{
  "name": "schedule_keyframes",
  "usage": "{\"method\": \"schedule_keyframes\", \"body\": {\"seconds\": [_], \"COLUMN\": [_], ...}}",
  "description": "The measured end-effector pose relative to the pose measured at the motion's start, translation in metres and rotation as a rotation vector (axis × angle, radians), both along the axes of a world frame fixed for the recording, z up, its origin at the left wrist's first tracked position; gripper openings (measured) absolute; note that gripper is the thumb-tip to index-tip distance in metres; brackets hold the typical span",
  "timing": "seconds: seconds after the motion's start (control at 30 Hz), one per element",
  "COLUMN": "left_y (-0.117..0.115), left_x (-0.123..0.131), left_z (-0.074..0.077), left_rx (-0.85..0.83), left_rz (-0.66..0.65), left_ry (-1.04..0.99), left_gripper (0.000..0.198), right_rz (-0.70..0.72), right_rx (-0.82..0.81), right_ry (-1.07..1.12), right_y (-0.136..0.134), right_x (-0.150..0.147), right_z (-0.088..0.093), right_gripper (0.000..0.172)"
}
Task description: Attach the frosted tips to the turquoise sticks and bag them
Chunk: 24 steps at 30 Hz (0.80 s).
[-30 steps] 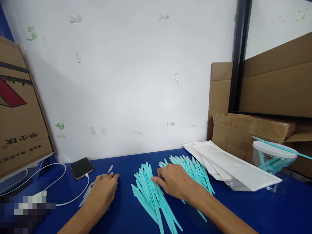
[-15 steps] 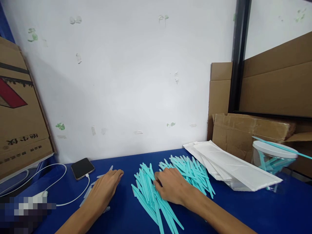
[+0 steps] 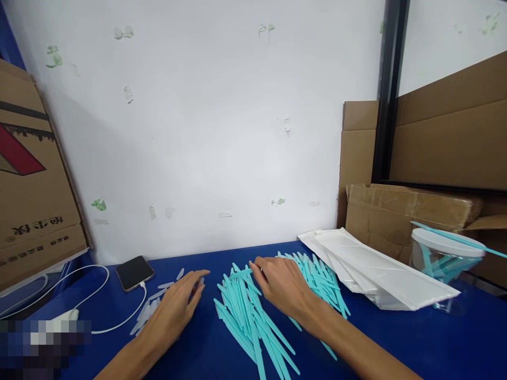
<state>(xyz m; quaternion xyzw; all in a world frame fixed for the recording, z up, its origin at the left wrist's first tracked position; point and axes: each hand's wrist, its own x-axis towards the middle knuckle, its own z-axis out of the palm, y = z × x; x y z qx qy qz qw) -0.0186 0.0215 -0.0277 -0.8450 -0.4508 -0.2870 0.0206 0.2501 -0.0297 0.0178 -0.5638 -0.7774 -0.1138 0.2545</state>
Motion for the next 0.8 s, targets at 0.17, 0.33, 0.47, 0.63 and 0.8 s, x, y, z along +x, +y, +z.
{"method": "schedule_keyframes", "body": {"seconds": [0.17, 0.33, 0.47, 0.63, 0.8], "left_y": [0.002, -0.005, -0.01, -0.014, -0.017], "left_x": [0.0, 0.004, 0.007, 0.01, 0.013], "left_z": [0.002, 0.01, 0.014, 0.016, 0.016], "left_rx": [-0.025, -0.09, -0.101, -0.091, -0.079], "left_rz": [-0.01, -0.025, -0.065, -0.165, -0.21], "left_ry": [0.004, -0.009, -0.035, -0.054, -0.039], "left_gripper": [0.037, 0.035, 0.034, 0.033, 0.034], "right_rz": [0.048, 0.119, 0.154, 0.157, 0.158], "right_rx": [0.155, 0.222, 0.182, 0.156, 0.135], "right_ry": [0.144, 0.284, 0.411, 0.433, 0.418], "right_y": [0.003, 0.002, 0.0, 0.0, -0.001], "right_x": [0.004, 0.005, 0.001, -0.003, -0.002], "right_z": [-0.001, 0.002, 0.003, 0.0, 0.0], "right_gripper": [0.052, 0.053, 0.052, 0.051, 0.05]}}
